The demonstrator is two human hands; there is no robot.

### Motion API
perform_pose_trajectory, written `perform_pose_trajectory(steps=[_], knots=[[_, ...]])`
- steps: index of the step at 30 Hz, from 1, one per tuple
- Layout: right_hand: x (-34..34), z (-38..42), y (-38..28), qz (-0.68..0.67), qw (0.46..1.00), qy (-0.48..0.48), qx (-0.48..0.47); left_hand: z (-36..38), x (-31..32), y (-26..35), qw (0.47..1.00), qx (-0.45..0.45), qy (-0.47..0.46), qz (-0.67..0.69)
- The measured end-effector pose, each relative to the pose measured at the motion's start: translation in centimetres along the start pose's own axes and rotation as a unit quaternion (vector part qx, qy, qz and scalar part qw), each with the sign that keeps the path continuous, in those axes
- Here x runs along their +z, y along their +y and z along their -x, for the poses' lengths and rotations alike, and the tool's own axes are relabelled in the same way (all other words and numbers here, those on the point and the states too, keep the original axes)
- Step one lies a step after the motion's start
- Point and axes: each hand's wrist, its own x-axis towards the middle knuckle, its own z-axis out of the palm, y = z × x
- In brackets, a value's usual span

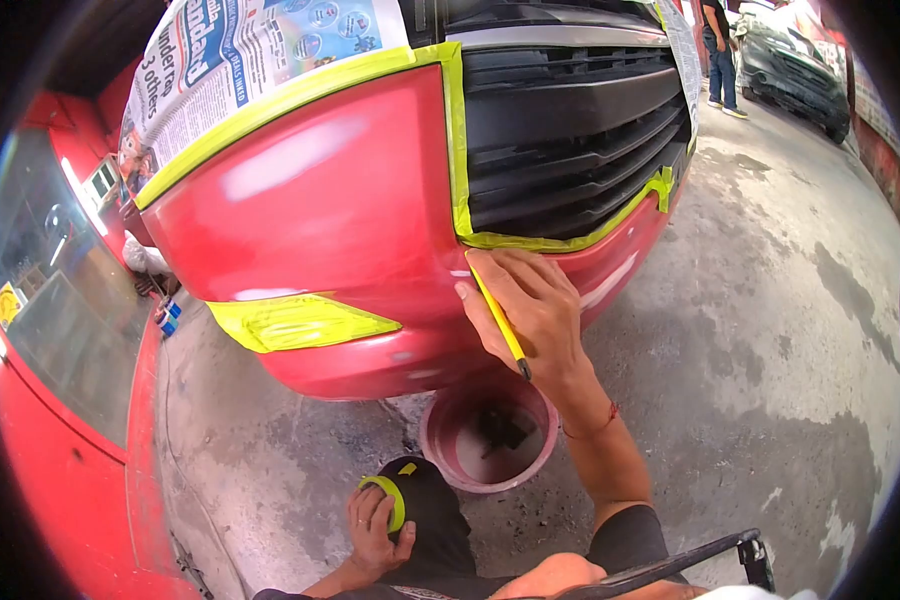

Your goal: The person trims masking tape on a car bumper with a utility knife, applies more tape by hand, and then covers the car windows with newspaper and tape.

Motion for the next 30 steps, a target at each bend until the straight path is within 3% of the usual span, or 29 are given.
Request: perform_pose_trajectory(steps=[6, 13, 18, 30], knots=[[0.0, 0.5, 0.4, -0.065, 0.997, -0.022, 0.035, 0.4, -0.1, -0.3, 1.0, 0.007, -0.024, -0.005], [-0.4, 0.3, 0.3, -0.069, 0.997, -0.042, 0.014, 0.3, 0.0, -0.5, 1.0, 0.006, -0.022, -0.002], [-0.9, -0.1, 0.0, -0.131, 0.987, -0.001, 0.092, 0.3, 0.1, -0.5, 1.0, 0.003, -0.005, -0.001], [-0.9, 1.0, 1.2, -0.15, 0.983, -0.036, 0.095, 0.1, -0.1, -0.3, 0.999, 0.004, -0.037, -0.005]])
